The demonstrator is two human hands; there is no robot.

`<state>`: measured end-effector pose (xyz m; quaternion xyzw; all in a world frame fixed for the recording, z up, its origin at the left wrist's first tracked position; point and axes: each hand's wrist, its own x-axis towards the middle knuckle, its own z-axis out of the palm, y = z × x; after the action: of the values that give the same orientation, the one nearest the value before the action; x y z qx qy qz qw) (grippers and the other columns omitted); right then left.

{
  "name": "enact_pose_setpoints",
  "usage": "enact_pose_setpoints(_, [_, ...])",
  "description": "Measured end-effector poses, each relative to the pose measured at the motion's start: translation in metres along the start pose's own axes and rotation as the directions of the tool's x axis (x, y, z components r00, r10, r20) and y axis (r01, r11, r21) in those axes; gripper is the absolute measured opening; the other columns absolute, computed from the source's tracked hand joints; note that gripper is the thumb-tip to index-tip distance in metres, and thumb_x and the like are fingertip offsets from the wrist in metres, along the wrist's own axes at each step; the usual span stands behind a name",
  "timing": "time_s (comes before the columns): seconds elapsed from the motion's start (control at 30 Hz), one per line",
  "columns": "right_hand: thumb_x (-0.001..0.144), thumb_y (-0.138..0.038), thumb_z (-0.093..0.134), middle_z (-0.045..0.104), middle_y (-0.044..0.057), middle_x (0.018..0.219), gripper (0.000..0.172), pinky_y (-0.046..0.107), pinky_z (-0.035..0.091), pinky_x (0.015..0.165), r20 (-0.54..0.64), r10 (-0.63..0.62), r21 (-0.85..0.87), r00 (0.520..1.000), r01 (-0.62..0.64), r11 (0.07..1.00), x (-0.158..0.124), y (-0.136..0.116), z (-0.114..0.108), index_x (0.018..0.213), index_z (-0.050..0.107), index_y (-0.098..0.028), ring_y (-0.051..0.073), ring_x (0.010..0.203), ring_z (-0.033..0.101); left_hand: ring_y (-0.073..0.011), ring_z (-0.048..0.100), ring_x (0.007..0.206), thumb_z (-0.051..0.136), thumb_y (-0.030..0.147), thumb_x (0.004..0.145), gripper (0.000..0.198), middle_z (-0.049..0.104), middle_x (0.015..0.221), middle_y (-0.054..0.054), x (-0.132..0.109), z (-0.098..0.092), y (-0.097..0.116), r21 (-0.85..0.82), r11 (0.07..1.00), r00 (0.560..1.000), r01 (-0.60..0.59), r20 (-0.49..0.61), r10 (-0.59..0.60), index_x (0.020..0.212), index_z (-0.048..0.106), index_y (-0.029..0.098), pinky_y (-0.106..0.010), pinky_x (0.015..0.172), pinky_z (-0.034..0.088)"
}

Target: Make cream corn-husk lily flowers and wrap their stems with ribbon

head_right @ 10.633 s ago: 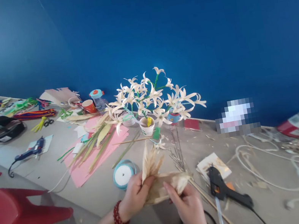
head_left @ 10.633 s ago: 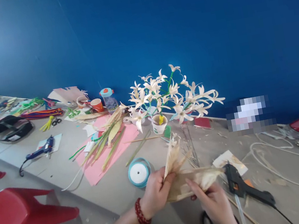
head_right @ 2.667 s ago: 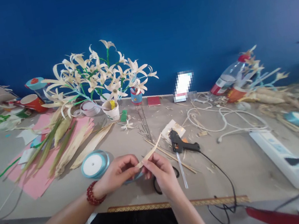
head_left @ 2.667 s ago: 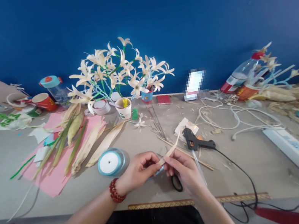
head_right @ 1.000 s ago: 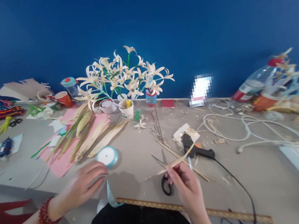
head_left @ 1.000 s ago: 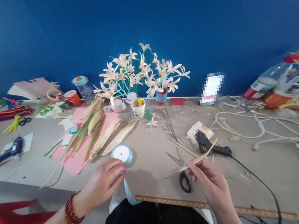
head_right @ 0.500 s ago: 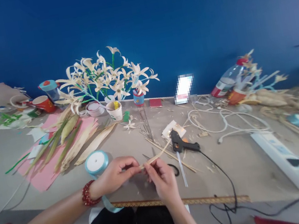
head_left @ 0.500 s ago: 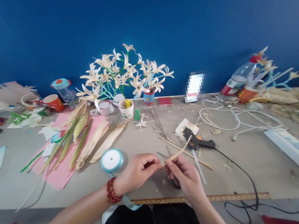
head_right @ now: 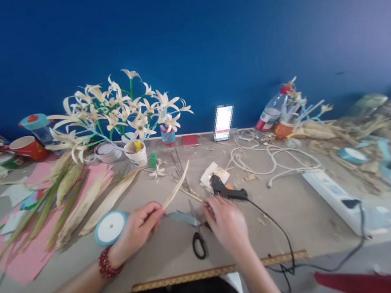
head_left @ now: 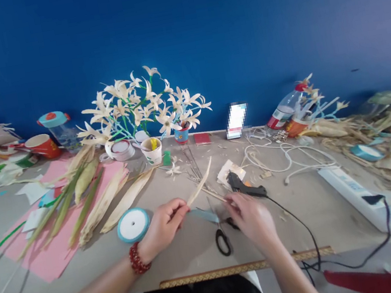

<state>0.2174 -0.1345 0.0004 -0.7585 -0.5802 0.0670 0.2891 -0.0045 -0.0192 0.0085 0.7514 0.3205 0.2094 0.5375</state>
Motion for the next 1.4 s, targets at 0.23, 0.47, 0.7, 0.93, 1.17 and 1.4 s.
enact_pose_setpoints(0.23, [0.085,-0.013,0.054,0.071,0.008,0.09,0.012,0.028,0.034,0.056,0.21,0.05,-0.517,0.976,0.067,0.853,0.001,0.018,-0.007,0.086,0.064,-0.018,0.023,0.077,0.066,-0.0137,0.054,0.069,0.044,0.035,0.098,0.026,0.059,0.077,0.0,0.006,-0.006,-0.012,0.115,0.99,0.984,-0.077,-0.148,0.094,0.086,0.059,0.018,-0.024,0.066,0.041])
enact_pose_setpoints(0.47, [0.077,-0.016,0.058,0.069,0.005,0.077,0.004,0.027,0.032,0.058,0.189,0.023,-0.48,0.982,0.072,0.875,0.01,0.02,-0.007,0.076,0.059,-0.02,0.021,0.074,0.065,-0.0174,0.056,0.08,0.041,0.03,0.099,0.024,0.06,0.085,-0.003,0.009,-0.005,-0.017,0.246,0.963,0.988,-0.11,-0.083,0.134,0.083,0.056,0.019,-0.028,0.075,0.042])
enact_pose_setpoints(0.7, [0.081,-0.024,0.057,0.071,0.002,0.071,0.004,0.025,0.032,0.053,0.099,0.083,-0.336,0.992,-0.045,0.941,0.011,0.016,-0.014,0.082,0.061,-0.022,0.019,0.06,0.064,-0.0178,0.059,0.076,0.04,0.034,0.099,0.029,0.065,0.079,-0.002,0.004,-0.004,-0.01,0.257,0.965,0.999,-0.043,0.013,0.041,0.082,0.057,0.019,-0.028,0.073,0.043])
enact_pose_setpoints(0.93, [0.083,-0.035,0.059,0.068,0.002,0.071,0.015,0.025,0.043,0.055,-0.183,0.189,0.321,0.965,-0.123,0.939,0.02,0.028,-0.012,0.086,0.06,-0.021,0.016,0.057,0.059,-0.0176,0.061,0.071,0.042,0.043,0.096,0.033,0.066,0.075,-0.003,-0.017,-0.038,-0.028,0.17,0.979,0.993,0.114,0.008,-0.117,0.082,0.059,0.019,-0.027,0.067,0.048])
enact_pose_setpoints(1.17, [0.076,-0.029,0.065,0.058,-0.004,0.06,0.012,0.019,0.037,0.048,-0.008,0.467,0.901,0.884,-0.196,0.388,0.023,0.023,-0.015,0.075,0.056,-0.02,0.009,0.051,0.047,-0.0177,0.063,0.069,0.049,0.051,0.091,0.036,0.066,0.074,-0.003,-0.051,-0.086,-0.052,0.037,0.965,0.965,0.26,-0.04,-0.258,0.081,0.062,0.018,-0.027,0.066,0.052])
enact_pose_setpoints(1.4, [0.083,-0.032,0.061,0.058,-0.004,0.055,0.014,0.019,0.032,0.043,0.31,0.291,0.878,0.905,-0.39,0.276,-0.003,-0.006,-0.001,0.082,0.052,-0.021,0.009,0.043,0.042,-0.0096,0.05,0.051,0.049,0.049,0.093,0.034,0.056,0.068,0.002,-0.059,-0.081,-0.019,0.053,0.972,0.957,0.227,-0.197,-0.213,0.08,0.056,0.018,-0.021,0.052,0.041])
